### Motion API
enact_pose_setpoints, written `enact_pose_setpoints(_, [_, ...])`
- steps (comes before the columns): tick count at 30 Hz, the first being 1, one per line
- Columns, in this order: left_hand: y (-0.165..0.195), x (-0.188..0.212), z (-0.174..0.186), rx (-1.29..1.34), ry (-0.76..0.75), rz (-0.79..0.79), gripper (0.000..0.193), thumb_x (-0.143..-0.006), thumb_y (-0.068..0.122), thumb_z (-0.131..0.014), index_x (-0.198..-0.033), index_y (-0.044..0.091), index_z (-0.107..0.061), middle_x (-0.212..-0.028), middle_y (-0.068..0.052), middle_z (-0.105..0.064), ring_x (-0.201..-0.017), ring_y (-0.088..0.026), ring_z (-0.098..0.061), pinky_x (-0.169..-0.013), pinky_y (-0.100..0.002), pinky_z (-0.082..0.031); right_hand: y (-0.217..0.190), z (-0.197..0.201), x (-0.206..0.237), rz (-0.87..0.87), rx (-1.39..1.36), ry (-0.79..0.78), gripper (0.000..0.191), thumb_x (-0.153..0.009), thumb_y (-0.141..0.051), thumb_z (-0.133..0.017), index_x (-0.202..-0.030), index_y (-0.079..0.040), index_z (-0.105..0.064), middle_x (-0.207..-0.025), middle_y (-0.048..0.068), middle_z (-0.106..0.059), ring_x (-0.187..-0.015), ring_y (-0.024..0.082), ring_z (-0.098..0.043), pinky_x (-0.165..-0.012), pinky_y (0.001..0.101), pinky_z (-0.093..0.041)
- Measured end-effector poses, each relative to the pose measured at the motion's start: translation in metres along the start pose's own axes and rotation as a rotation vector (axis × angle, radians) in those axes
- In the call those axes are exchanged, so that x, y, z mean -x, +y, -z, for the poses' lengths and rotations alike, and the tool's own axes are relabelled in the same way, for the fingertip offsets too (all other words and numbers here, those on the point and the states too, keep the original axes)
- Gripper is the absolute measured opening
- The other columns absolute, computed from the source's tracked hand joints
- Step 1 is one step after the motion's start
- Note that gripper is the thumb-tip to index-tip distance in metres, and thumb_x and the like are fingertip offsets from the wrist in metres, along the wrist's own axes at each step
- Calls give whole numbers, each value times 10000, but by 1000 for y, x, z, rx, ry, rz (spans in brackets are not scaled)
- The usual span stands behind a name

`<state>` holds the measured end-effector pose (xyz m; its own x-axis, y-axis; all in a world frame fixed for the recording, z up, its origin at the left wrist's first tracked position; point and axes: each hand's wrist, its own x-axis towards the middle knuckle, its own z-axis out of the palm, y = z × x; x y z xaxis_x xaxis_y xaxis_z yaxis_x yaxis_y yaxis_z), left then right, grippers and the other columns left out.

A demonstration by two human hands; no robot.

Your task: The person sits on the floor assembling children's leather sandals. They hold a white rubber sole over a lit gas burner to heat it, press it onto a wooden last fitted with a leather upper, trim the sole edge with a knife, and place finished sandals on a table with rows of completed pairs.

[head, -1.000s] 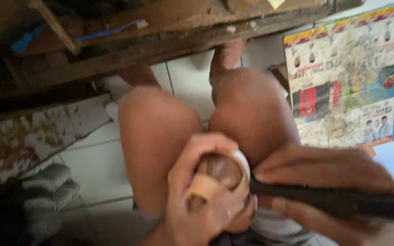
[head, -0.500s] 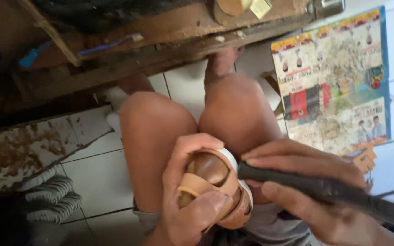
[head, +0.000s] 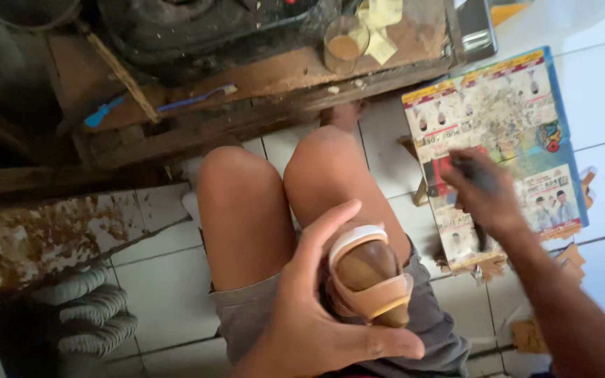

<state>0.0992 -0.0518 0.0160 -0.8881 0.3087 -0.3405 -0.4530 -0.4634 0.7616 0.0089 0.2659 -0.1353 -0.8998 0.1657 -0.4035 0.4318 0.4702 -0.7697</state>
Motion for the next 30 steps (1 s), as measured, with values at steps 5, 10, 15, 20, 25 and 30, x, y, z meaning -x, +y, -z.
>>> enact_pose_setpoints(5, [-26,-5,-9,-34,-54,-88,1118,-685,207,-981,-1593,-26,-372,-1411,-116,-599,-1299,-159,-589,-1131,-341,-518,101,-1,-17,122,566,275,503,-804,-92,-770,-1298,-85,-677,-1121,213,-691,-1026,367,-662,-885,463,-531])
enact_pose_setpoints(10, [-26,-12,-19,-42,-83,-143,1031,-735,197,-959,-1573,-20,-399,-1411,-100,-573,-1276,-141,-571,-1104,-334,-531,62,-10,9,311,419,147,571,-825,-62,-754,-1378,-77,-612,-1198,200,-660,-1156,363,-613,-1017,435,-474])
enact_pose_setpoints(15, [-23,-18,-28,-27,-65,-56,1064,-725,227,-953,-1565,-16,-347,-1336,-129,-586,-1160,-166,-601,-1002,-346,-551,-50,-16,129,541,-550,-248,784,-852,90,-646,-1581,-14,-376,-1561,228,-457,-1486,347,-431,-1295,506,-284])
enact_pose_setpoints(20, [-1,-15,-34,-372,-146,-218,1063,-756,244,-869,-1570,-8,-234,-1398,-126,-552,-1308,-191,-573,-1150,-353,-475,-103,-18,173,912,-214,-152,724,-845,-87,-760,-1494,18,-456,-1582,245,-437,-1526,379,-410,-1303,478,-290])
enact_pose_setpoints(25, [23,-8,-37,-398,-274,-246,845,-752,147,-867,-1490,-21,-492,-1379,-135,-621,-1296,-205,-592,-1145,-356,-477,-128,-17,175,740,-359,-174,965,-763,-208,-888,-1576,-47,-393,-1545,194,-505,-1506,333,-464,-1278,447,-336])
enact_pose_setpoints(30, [16,4,-42,-341,-251,-196,687,-785,170,-876,-1375,10,-563,-1273,-90,-664,-1214,-132,-648,-1077,-293,-533,-124,2,175,256,-506,-561,1235,-599,-301,-1005,-1576,35,-329,-1538,141,-481,-1394,211,-483,-1164,383,-364])
